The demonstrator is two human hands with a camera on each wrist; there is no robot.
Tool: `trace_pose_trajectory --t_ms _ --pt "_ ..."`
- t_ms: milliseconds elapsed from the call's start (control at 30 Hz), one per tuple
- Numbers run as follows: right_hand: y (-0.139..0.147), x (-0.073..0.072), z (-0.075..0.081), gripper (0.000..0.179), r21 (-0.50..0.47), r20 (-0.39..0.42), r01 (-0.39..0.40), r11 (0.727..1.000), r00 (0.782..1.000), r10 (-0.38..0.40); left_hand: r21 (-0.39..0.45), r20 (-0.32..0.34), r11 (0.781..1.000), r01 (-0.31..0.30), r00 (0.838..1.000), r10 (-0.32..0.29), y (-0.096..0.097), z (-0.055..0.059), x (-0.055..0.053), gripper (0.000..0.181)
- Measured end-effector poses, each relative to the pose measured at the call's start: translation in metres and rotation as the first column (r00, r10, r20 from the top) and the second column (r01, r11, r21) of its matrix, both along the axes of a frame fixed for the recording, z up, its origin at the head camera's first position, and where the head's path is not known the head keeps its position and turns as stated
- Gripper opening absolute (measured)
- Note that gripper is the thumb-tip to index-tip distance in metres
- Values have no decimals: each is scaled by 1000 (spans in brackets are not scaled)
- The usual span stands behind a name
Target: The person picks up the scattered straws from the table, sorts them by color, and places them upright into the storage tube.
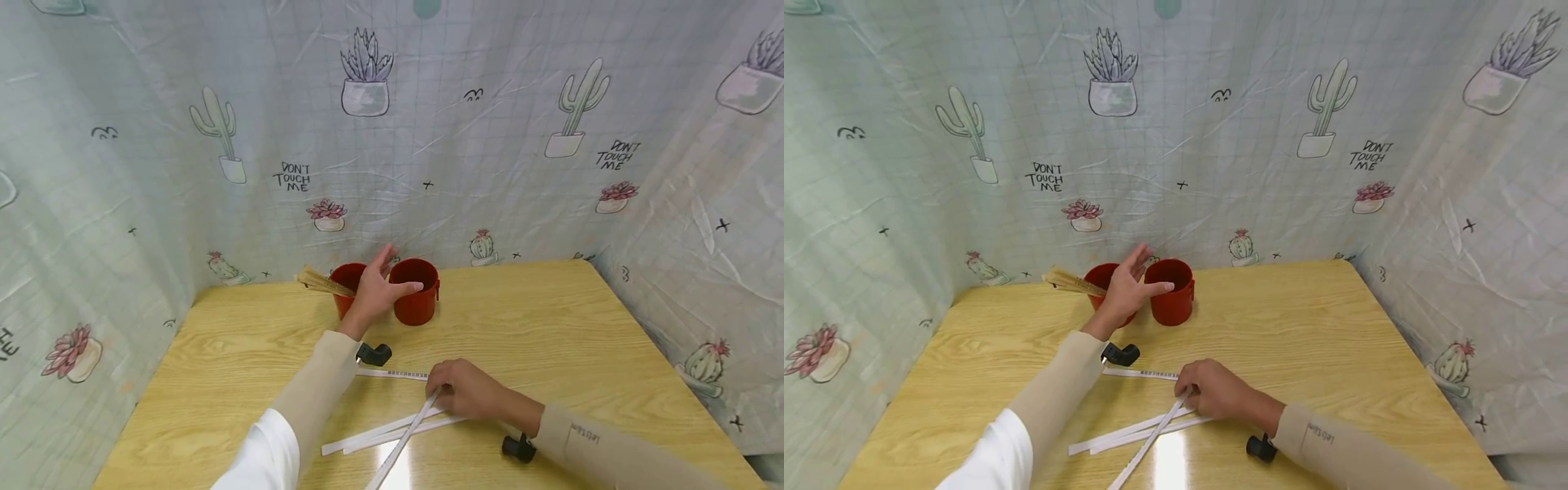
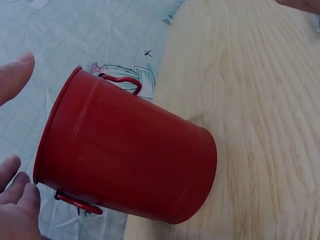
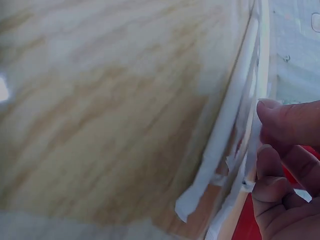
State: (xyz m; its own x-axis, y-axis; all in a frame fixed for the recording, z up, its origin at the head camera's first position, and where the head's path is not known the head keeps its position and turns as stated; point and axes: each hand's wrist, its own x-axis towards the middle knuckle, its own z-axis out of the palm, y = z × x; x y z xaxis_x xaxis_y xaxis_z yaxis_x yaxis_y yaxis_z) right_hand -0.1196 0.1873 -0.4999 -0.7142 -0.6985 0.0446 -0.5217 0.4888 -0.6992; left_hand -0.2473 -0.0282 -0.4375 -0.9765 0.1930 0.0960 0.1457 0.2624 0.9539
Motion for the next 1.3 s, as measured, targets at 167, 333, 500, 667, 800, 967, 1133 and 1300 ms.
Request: trace_pose_trajectory --t_ms 167,333,500,667,800,967,1133,1300 --pt "-3 4 -2 20 49 38 12 999 999 -14 18 43 1000 19 999 -20 -1 -5 -4 103" --pt "-4 5 0 20 97 17 8 995 1000 -9 16 52 999 40 998 -41 0 -7 -4 105" --pt "-4 5 -1 20 126 -30 -17 992 999 21 10 50 999 48 998 -49 0 -7 -4 105" --pt "-4 3 -1 22 156 -77 -46 987 995 58 5 48 999 51 997 -51 0 -6 -5 107" --pt "-4 3 1 22 162 -96 -74 984 991 90 -3 55 998 60 997 -60 -1 -7 -5 108" --pt "-1 3 5 21 146 -110 -82 986 989 99 1 55 998 69 996 -69 -2 -8 -6 108" --pt "6 3 7 20 113 -149 -83 990 984 99 0 45 998 67 997 -67 -2 -8 -7 107" --pt "16 0 12 21 71 -139 -59 996 988 68 -2 40 998 64 997 -64 -1 -8 -7 108"
